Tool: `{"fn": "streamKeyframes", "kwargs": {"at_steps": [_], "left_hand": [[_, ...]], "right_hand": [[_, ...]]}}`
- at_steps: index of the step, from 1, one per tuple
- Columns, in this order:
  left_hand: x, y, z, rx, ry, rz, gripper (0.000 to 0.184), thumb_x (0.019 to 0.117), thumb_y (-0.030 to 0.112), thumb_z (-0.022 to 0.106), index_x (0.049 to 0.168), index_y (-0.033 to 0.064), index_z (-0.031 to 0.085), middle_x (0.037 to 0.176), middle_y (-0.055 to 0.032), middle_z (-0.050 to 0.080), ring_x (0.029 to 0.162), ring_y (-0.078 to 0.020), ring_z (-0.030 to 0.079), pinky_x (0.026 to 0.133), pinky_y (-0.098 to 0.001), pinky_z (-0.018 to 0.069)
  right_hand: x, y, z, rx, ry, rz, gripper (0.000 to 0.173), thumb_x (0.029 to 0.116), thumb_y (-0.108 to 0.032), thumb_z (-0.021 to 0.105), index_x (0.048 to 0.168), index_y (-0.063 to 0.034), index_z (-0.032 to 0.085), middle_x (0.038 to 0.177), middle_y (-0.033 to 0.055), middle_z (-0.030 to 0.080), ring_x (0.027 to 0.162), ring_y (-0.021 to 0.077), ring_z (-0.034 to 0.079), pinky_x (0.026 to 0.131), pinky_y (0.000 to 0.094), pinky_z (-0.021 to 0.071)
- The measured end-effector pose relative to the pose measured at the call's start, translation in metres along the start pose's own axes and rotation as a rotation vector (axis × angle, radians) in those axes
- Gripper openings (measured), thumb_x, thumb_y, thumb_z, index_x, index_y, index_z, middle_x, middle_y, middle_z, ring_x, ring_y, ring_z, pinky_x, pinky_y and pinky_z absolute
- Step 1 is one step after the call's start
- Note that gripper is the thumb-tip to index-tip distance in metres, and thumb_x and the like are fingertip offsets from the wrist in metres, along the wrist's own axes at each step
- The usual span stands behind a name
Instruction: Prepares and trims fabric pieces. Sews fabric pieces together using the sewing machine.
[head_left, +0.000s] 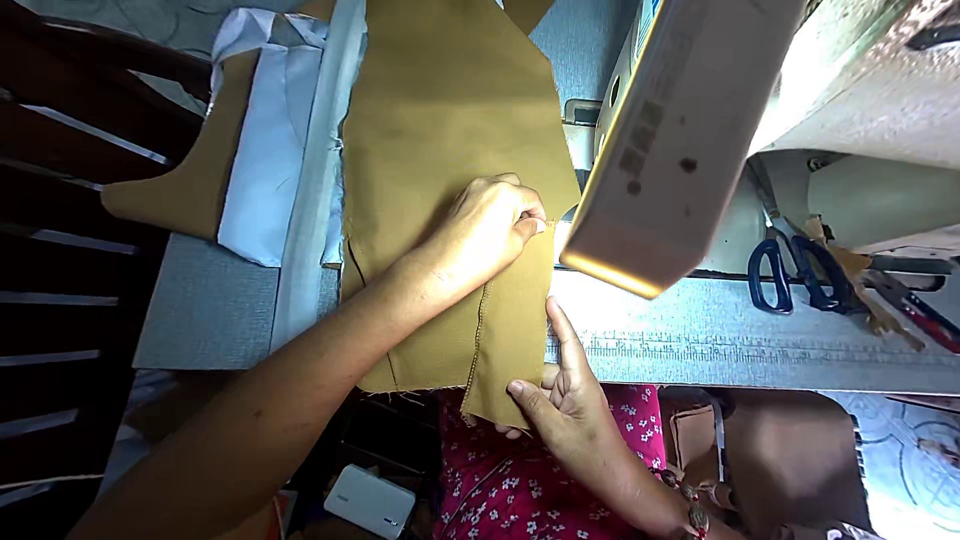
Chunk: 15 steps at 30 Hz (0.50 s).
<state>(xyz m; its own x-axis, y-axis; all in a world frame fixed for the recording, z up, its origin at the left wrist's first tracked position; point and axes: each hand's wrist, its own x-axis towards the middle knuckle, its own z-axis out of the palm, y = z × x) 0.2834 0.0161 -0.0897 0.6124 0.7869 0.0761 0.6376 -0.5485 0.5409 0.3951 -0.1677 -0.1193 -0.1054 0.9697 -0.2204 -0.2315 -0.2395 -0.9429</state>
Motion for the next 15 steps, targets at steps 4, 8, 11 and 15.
{"fn": "streamKeyframes", "kwargs": {"at_steps": [4,8,11,15], "left_hand": [[0.003,-0.001,0.003,0.012,-0.032,-0.018,0.015,0.0982,0.013,0.065,0.093,0.0063,0.077,0.09,-0.0092,0.066,0.084,-0.0186,0.063,0.075,-0.0356,0.0493],[0.006,-0.003,0.008,0.012,-0.015,-0.044,0.014,0.0975,0.011,0.066,0.092,0.0048,0.077,0.091,-0.0101,0.065,0.085,-0.0194,0.063,0.076,-0.0356,0.0492],[0.007,-0.002,0.01,0.001,-0.002,-0.067,0.014,0.0973,0.011,0.066,0.093,0.0035,0.077,0.093,-0.0111,0.066,0.085,-0.0195,0.063,0.076,-0.0365,0.0498],[0.007,-0.007,0.015,-0.02,0.04,-0.069,0.012,0.0955,0.012,0.069,0.091,0.0052,0.077,0.092,-0.0094,0.066,0.082,-0.0167,0.061,0.074,-0.0336,0.0491]], "right_hand": [[0.0,-0.003,0.001,-0.029,0.01,0.047,0.083,0.0981,0.005,0.055,0.159,0.0041,-0.001,0.095,0.0099,0.072,0.073,0.0129,0.075,0.063,0.0253,0.0635],[0.002,-0.001,0.001,-0.048,0.014,0.069,0.083,0.0985,0.004,0.056,0.16,0.0028,0.001,0.098,0.011,0.072,0.072,0.0118,0.074,0.064,0.0242,0.0631],[0.004,0.0,0.0,-0.061,0.011,0.08,0.081,0.0987,0.003,0.056,0.16,0.0026,0.004,0.098,0.0111,0.073,0.071,0.0111,0.074,0.064,0.0234,0.0626],[0.005,0.0,-0.002,-0.069,0.006,0.085,0.079,0.0989,0.002,0.057,0.16,0.0027,0.008,0.097,0.0113,0.072,0.071,0.0117,0.074,0.063,0.0238,0.0629]]}}
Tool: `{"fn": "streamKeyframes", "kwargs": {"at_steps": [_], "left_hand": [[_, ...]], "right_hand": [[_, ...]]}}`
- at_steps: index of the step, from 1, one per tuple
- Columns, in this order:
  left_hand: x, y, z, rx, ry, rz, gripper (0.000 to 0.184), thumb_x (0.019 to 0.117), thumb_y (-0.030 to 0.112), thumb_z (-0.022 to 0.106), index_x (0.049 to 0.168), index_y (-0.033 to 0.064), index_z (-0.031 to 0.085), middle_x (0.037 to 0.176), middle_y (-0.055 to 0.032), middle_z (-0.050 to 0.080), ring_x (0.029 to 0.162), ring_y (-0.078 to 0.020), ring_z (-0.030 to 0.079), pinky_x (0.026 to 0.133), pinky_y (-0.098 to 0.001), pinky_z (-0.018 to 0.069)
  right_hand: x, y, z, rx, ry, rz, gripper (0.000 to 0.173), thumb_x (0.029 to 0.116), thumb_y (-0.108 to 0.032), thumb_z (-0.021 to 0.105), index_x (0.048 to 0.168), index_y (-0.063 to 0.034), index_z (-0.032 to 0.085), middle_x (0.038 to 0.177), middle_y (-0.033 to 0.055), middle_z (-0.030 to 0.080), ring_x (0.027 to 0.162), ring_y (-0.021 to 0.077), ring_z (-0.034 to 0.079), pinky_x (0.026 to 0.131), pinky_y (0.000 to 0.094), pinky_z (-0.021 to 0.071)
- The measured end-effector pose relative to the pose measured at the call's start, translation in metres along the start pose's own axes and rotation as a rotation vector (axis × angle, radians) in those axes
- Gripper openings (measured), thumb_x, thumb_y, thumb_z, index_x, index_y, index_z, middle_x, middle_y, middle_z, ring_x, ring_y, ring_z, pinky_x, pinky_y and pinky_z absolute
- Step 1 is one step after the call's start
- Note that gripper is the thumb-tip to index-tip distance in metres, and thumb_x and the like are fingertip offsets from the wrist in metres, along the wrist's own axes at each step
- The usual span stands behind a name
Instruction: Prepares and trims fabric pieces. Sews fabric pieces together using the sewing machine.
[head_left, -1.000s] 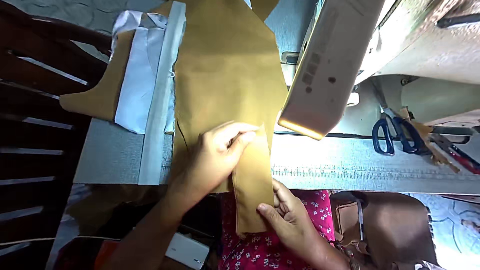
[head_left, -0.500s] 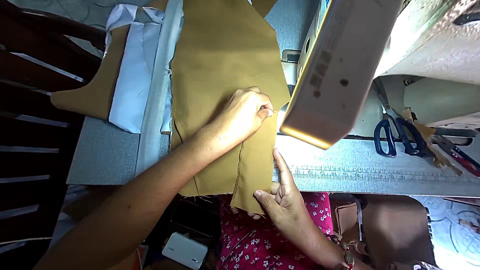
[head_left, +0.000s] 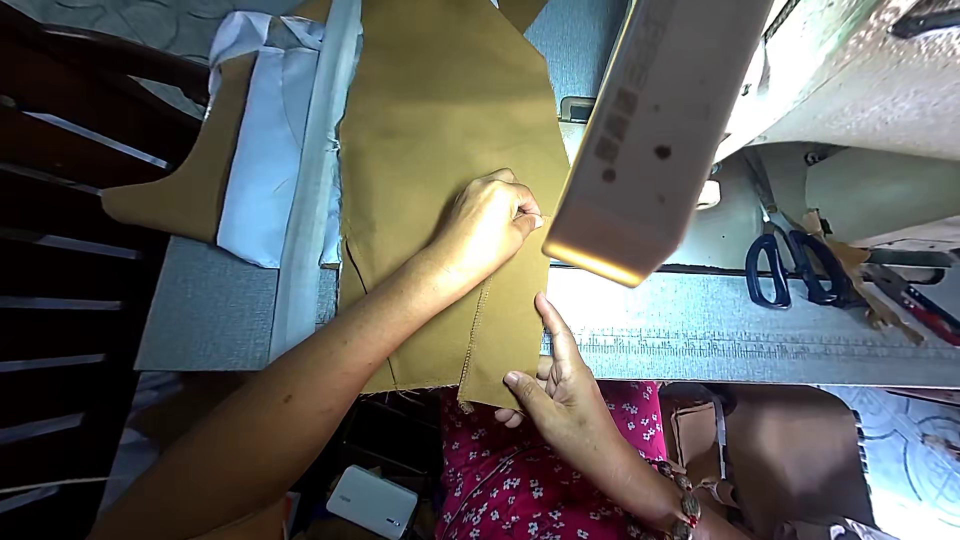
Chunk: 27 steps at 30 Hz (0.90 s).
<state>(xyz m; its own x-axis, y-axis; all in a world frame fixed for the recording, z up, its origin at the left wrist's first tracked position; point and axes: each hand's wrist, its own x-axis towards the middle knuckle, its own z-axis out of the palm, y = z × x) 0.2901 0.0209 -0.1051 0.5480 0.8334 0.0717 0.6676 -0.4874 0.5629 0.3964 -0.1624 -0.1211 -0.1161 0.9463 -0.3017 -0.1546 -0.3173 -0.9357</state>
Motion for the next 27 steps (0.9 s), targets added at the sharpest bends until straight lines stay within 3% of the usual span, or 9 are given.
{"fn": "streamKeyframes", "kwargs": {"at_steps": [5,12,14,17,18,20,22,25,27], "left_hand": [[0.0,-0.002,0.002,-0.014,0.012,-0.013,0.011,0.0948,0.014,0.071,0.091,0.0067,0.077,0.092,-0.0078,0.065,0.081,-0.0145,0.061,0.073,-0.0313,0.0483],[-0.001,-0.001,0.004,-0.022,0.026,-0.017,0.01,0.0936,0.011,0.07,0.091,0.0047,0.077,0.092,-0.0098,0.066,0.08,-0.0178,0.062,0.072,-0.0359,0.0502],[-0.001,-0.002,0.006,-0.028,0.033,-0.011,0.012,0.0935,0.011,0.071,0.102,0.0039,0.076,0.096,-0.0114,0.064,0.081,-0.021,0.061,0.073,-0.0389,0.0505],[-0.004,-0.004,0.011,0.053,0.084,0.153,0.027,0.0956,0.009,0.067,0.123,0.0036,0.067,0.116,-0.019,0.062,0.107,-0.0353,0.062,0.091,-0.0498,0.0519],[-0.004,-0.007,0.014,0.108,0.123,0.267,0.024,0.0966,0.008,0.064,0.12,0.0022,0.068,0.115,-0.0206,0.064,0.11,-0.0387,0.062,0.092,-0.0512,0.0513],[-0.004,-0.012,0.021,0.212,0.195,0.457,0.017,0.1,0.006,0.057,0.107,0.0013,0.072,0.1,-0.0185,0.069,0.102,-0.0381,0.066,0.086,-0.049,0.0507],[-0.009,-0.014,0.026,0.273,0.23,0.512,0.02,0.0985,0.0,0.055,0.098,0.0021,0.075,0.092,-0.0144,0.073,0.103,-0.0342,0.069,0.092,-0.0457,0.0496],[-0.029,-0.008,0.027,0.273,0.188,0.375,0.023,0.0976,0.002,0.057,0.105,0.0053,0.078,0.108,-0.0105,0.077,0.12,-0.0359,0.065,0.11,-0.054,0.0422],[-0.045,-0.006,0.029,0.221,0.136,0.252,0.03,0.1004,0.015,0.054,0.119,0.0103,0.077,0.129,-0.0067,0.072,0.137,-0.0414,0.053,0.115,-0.0721,0.0247]], "right_hand": [[0.001,-0.001,-0.001,-0.016,-0.013,0.002,0.076,0.0991,0.002,0.056,0.16,0.0034,0.011,0.094,0.0107,0.072,0.071,0.0121,0.074,0.064,0.0245,0.063],[0.001,0.0,-0.001,-0.034,-0.015,-0.026,0.075,0.0982,0.003,0.057,0.159,0.0052,0.012,0.097,0.0114,0.073,0.072,0.0118,0.074,0.063,0.0252,0.063],[0.001,0.0,-0.001,-0.038,-0.019,-0.026,0.075,0.0982,0.003,0.057,0.159,0.0052,0.013,0.097,0.0119,0.073,0.072,0.0122,0.074,0.063,0.0255,0.063],[0.002,0.0,-0.002,-0.04,-0.021,-0.028,0.075,0.0983,0.003,0.057,0.159,0.005,0.013,0.098,0.0115,0.073,0.071,0.0126,0.074,0.064,0.026,0.0634],[0.002,0.0,-0.002,-0.043,-0.021,-0.029,0.075,0.0982,0.003,0.057,0.159,0.0049,0.014,0.098,0.0115,0.073,0.071,0.0126,0.074,0.063,0.0259,0.0634],[0.002,0.0,-0.002,-0.059,-0.023,-0.028,0.073,0.0985,0.002,0.057,0.159,0.0048,0.015,0.097,0.0107,0.073,0.071,0.0121,0.074,0.064,0.0257,0.0634],[0.002,0.001,-0.002,-0.077,-0.034,-0.035,0.073,0.0986,0.002,0.057,0.159,0.0049,0.016,0.097,0.0111,0.073,0.071,0.012,0.074,0.064,0.0257,0.0632],[0.001,0.001,-0.006,-0.13,-0.095,-0.07,0.071,0.0981,0.001,0.058,0.158,0.006,0.02,0.102,0.0135,0.072,0.073,0.0118,0.073,0.066,0.0269,0.063],[0.002,-0.005,-0.022,-0.189,-0.222,-0.086,0.067,0.0988,-0.001,0.058,0.157,0.0058,0.025,0.113,0.0162,0.07,0.077,0.012,0.073,0.069,0.0285,0.0629]]}}
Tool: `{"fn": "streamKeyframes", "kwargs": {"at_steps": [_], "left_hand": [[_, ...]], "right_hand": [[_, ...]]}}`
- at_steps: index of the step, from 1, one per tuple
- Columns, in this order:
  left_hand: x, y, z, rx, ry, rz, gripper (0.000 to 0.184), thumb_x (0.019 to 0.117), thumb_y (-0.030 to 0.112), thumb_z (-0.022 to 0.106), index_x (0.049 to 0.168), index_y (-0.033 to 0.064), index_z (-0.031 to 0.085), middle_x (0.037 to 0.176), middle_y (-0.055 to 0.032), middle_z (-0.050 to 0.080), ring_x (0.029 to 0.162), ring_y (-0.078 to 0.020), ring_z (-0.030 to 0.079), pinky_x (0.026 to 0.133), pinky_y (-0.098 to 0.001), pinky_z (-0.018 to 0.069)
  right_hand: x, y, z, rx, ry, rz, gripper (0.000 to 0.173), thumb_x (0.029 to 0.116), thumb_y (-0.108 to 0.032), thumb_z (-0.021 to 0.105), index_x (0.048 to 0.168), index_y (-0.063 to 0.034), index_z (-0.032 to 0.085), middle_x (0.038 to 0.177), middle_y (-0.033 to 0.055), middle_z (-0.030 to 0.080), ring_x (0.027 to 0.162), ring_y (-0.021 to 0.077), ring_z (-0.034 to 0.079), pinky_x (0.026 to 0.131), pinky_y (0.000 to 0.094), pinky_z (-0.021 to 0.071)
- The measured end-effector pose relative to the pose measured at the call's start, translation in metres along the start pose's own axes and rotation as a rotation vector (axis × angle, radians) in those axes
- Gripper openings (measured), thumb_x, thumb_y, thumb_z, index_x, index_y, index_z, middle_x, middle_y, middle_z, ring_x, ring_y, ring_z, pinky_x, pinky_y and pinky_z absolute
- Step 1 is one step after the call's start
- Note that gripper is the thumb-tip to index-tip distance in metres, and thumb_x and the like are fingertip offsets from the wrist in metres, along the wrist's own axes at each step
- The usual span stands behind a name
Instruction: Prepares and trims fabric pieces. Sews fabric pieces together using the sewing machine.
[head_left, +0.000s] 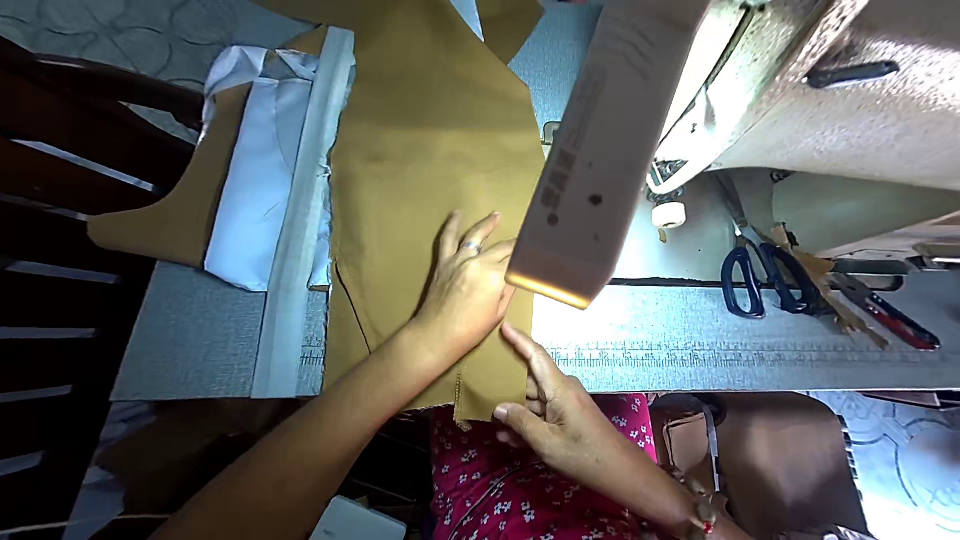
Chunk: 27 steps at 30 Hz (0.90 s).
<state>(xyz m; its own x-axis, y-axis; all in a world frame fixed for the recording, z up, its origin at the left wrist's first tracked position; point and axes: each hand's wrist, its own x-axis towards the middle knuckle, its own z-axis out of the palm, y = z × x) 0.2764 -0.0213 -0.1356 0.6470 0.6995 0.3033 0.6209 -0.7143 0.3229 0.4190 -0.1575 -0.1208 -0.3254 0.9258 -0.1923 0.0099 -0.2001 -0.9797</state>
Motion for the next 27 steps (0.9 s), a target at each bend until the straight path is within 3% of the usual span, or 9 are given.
{"fn": "streamKeyframes", "kwargs": {"at_steps": [2,5,7,9,12,16,22,25,27], "left_hand": [[-0.012,0.002,0.002,-0.053,-0.042,-0.091,0.041,0.1037,0.029,0.046,0.133,0.0159,0.071,0.145,-0.0019,0.062,0.147,-0.0441,0.039,0.11,-0.0836,0.0096],[-0.016,0.004,0.004,-0.06,-0.069,-0.147,0.046,0.1064,0.037,0.04,0.14,0.0188,0.066,0.15,-0.0007,0.057,0.15,-0.045,0.034,0.108,-0.0855,0.0055],[-0.012,0.005,0.007,-0.054,-0.085,-0.167,0.047,0.1068,0.037,0.039,0.141,0.0188,0.065,0.151,-0.0008,0.057,0.15,-0.0449,0.033,0.109,-0.0854,0.0049],[-0.005,0.007,0.009,-0.042,-0.101,-0.184,0.047,0.1069,0.038,0.038,0.142,0.0193,0.063,0.152,-0.0006,0.055,0.151,-0.0452,0.031,0.109,-0.0851,0.0038],[0.002,0.009,0.015,-0.027,-0.109,-0.206,0.048,0.1068,0.039,0.038,0.143,0.0208,0.063,0.153,0.0015,0.054,0.152,-0.0442,0.028,0.11,-0.0847,0.0033],[0.007,0.01,0.017,-0.026,-0.132,-0.209,0.046,0.1062,0.037,0.04,0.144,0.0214,0.062,0.155,0.0028,0.052,0.153,-0.0431,0.027,0.111,-0.084,0.0024],[0.012,0.012,0.02,-0.025,-0.14,-0.196,0.046,0.1069,0.036,0.04,0.146,0.0216,0.06,0.157,0.0042,0.05,0.154,-0.0391,0.026,0.111,-0.0829,0.0014],[0.017,0.017,0.024,-0.022,-0.13,-0.183,0.046,0.1068,0.036,0.04,0.146,0.0209,0.06,0.155,0.0036,0.052,0.153,-0.0414,0.028,0.11,-0.0843,0.0018],[0.02,0.019,0.028,-0.018,-0.124,-0.183,0.046,0.107,0.036,0.04,0.146,0.0216,0.059,0.155,0.0039,0.052,0.152,-0.0422,0.029,0.109,-0.0848,0.0019]], "right_hand": [[0.001,-0.008,-0.026,-0.095,0.013,0.014,0.052,0.0993,-0.005,0.058,0.149,0.0044,0.045,0.092,0.0102,0.072,0.066,0.0095,0.068,0.06,0.0265,0.0585],[0.014,-0.02,-0.075,-0.423,0.319,-0.001,0.032,0.1018,-0.008,0.055,0.131,-0.0004,0.065,0.082,0.0042,0.069,0.064,0.006,0.063,0.061,0.023,0.0544],[0.031,-0.02,-0.107,-0.675,0.498,-0.116,0.03,0.104,-0.009,0.052,0.13,0.0004,0.064,0.097,0.0137,0.071,0.074,0.0178,0.067,0.067,0.0347,0.0573],[0.055,-0.02,-0.127,-0.853,0.569,-0.165,0.03,0.1053,-0.01,0.048,0.127,0.0039,0.063,0.118,0.0237,0.067,0.102,0.0359,0.066,0.086,0.0514,0.0534],[0.106,-0.008,-0.151,-0.96,0.512,-0.074,0.038,0.1057,-0.026,0.049,0.129,-0.0016,0.065,0.139,0.0247,0.057,0.135,0.0422,0.049,0.108,0.0608,0.0389],[0.14,0.01,-0.173,-1.141,0.431,-0.133,0.045,0.1033,-0.034,0.049,0.131,-0.0018,0.065,0.139,0.0261,0.058,0.139,0.0429,0.045,0.115,0.0589,0.0308],[0.127,0.004,-0.167,-1.17,0.427,-0.297,0.032,0.1045,-0.013,0.049,0.125,0.0067,0.063,0.124,0.026,0.066,0.125,0.0356,0.06,0.108,0.0476,0.0442],[0.135,0.015,-0.171,-1.244,0.535,-0.362,0.03,0.1016,-0.013,0.051,0.119,0.0045,0.068,0.12,0.0258,0.068,0.123,0.0378,0.062,0.105,0.0513,0.0449],[0.137,0.014,-0.174,-1.291,0.567,-0.3,0.034,0.1014,-0.019,0.051,0.124,0.0018,0.067,0.126,0.0256,0.066,0.128,0.0393,0.057,0.108,0.0561,0.0395]]}}
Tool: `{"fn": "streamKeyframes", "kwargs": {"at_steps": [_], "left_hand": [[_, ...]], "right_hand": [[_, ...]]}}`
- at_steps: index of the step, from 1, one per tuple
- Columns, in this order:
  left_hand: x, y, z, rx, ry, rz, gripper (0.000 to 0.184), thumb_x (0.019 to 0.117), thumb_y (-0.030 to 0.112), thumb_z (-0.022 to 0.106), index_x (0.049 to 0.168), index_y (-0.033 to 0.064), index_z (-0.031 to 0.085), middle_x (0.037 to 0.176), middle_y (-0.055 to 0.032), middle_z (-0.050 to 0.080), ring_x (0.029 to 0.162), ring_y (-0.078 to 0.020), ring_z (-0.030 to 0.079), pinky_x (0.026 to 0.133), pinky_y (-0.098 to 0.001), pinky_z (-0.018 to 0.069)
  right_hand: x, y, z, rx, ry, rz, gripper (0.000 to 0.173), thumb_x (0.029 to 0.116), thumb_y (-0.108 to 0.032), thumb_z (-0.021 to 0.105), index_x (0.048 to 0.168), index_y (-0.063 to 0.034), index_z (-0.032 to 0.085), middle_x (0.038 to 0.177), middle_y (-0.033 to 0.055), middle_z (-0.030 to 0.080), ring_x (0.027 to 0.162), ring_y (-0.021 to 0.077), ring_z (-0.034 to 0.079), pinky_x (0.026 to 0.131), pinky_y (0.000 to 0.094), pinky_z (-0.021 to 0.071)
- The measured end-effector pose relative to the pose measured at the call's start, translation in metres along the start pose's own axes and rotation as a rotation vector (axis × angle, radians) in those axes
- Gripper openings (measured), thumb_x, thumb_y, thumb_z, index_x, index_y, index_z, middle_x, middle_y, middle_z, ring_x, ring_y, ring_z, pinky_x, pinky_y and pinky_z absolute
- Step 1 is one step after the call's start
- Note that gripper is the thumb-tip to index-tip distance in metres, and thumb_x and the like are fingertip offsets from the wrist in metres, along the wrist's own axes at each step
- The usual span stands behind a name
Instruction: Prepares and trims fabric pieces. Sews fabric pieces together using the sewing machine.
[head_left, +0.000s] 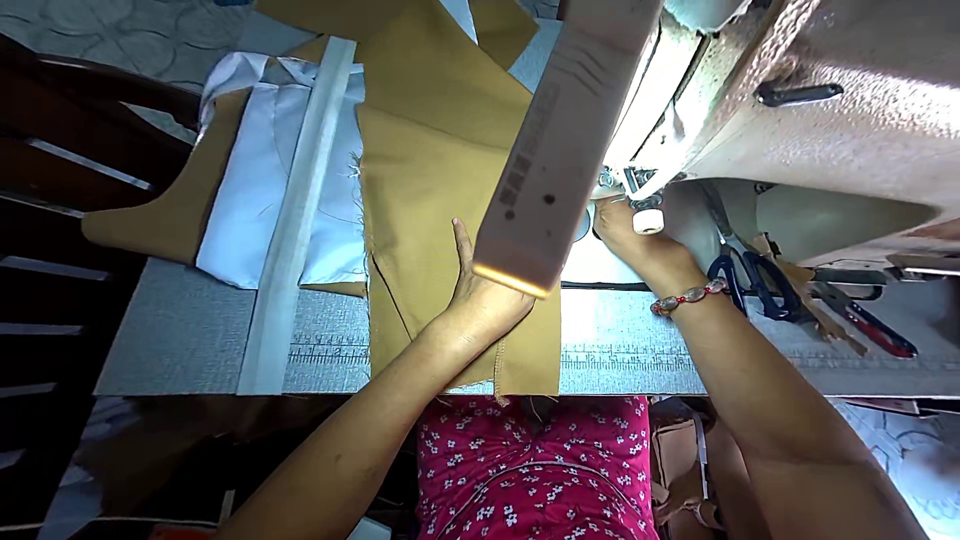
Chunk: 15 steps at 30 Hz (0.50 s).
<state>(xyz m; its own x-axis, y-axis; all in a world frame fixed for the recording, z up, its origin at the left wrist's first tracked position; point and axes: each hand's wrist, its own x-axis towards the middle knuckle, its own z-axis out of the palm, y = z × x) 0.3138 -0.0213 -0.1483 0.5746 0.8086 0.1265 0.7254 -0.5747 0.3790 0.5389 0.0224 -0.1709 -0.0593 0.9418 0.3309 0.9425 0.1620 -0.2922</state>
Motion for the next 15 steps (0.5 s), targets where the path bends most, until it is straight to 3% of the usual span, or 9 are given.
{"fn": "streamKeyframes", "kwargs": {"at_steps": [5,7,11,15], "left_hand": [[0.003,0.005,0.006,0.003,0.005,-0.008,0.047,0.1072,0.039,0.039,0.146,0.0237,0.06,0.155,0.0049,0.051,0.153,-0.0421,0.029,0.109,-0.0848,0.0028],[0.003,0.006,0.006,0.002,0.0,-0.014,0.046,0.1072,0.038,0.039,0.147,0.0238,0.059,0.155,0.0046,0.051,0.152,-0.0427,0.029,0.109,-0.0849,0.003],[0.004,0.009,0.006,0.004,-0.006,-0.031,0.046,0.1071,0.038,0.039,0.147,0.0249,0.059,0.156,0.005,0.051,0.153,-0.0423,0.028,0.109,-0.0845,0.0024],[0.005,0.012,0.006,-0.011,0.004,-0.04,0.046,0.1078,0.038,0.04,0.147,0.0243,0.059,0.156,0.0036,0.051,0.153,-0.0423,0.028,0.11,-0.084,0.0017]], "right_hand": [[0.0,0.005,0.009,-0.003,0.107,0.022,0.033,0.0986,-0.018,0.051,0.119,0.0012,0.069,0.123,0.0251,0.067,0.125,0.0413,0.057,0.108,0.0582,0.0358],[-0.002,0.002,0.003,-0.011,0.171,-0.041,0.028,0.097,-0.013,0.054,0.113,0.0005,0.071,0.118,0.0241,0.069,0.121,0.0421,0.06,0.104,0.0561,0.0399],[-0.008,-0.001,-0.003,-0.004,0.14,-0.08,0.025,0.0956,-0.008,0.054,0.11,-0.0036,0.075,0.116,0.021,0.071,0.12,0.0403,0.061,0.105,0.0539,0.0418],[-0.021,-0.013,-0.017,0.0,0.064,-0.03,0.024,0.0971,-0.003,0.055,0.113,0.0024,0.071,0.119,0.026,0.068,0.12,0.0452,0.059,0.105,0.0576,0.0408]]}}
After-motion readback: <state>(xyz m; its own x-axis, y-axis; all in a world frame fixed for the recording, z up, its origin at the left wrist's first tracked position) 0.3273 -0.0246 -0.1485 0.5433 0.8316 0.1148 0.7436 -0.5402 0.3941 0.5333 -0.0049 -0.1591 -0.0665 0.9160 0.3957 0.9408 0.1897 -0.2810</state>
